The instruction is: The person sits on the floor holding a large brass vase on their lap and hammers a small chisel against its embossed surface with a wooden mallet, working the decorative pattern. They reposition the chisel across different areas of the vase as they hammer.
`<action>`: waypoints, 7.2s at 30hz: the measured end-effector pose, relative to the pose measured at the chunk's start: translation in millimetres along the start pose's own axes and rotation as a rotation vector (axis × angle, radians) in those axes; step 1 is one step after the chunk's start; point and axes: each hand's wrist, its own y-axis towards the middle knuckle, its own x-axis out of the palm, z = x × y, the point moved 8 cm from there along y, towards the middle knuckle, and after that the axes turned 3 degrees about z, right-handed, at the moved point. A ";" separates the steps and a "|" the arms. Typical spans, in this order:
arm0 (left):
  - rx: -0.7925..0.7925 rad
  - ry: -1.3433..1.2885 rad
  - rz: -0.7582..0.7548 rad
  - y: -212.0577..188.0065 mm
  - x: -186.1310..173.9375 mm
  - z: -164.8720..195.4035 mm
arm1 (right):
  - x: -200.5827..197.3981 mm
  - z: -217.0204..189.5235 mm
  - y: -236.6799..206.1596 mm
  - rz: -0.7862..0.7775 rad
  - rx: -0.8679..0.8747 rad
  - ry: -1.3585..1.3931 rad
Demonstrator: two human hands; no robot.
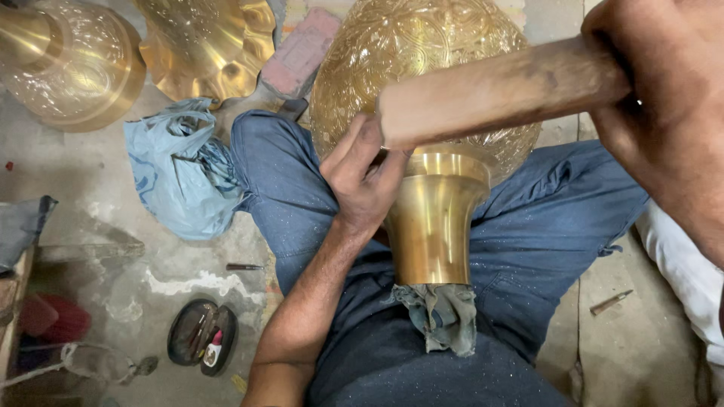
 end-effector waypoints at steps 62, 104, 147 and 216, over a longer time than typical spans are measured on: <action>-0.050 0.025 0.029 -6.9 -1.9 -8.0 | 21.5 13.1 -25.6 0.007 -0.076 -0.245; -0.003 0.043 0.029 -9.9 -3.8 -8.5 | -3.9 -8.5 -16.7 0.047 -0.097 -0.097; -0.042 0.040 0.037 -7.0 -4.6 -8.5 | 6.5 -7.2 -15.2 0.014 -0.087 -0.290; -0.122 0.004 0.064 -7.4 -3.7 -19.1 | 17.4 -0.9 -4.9 -0.026 -0.113 -0.250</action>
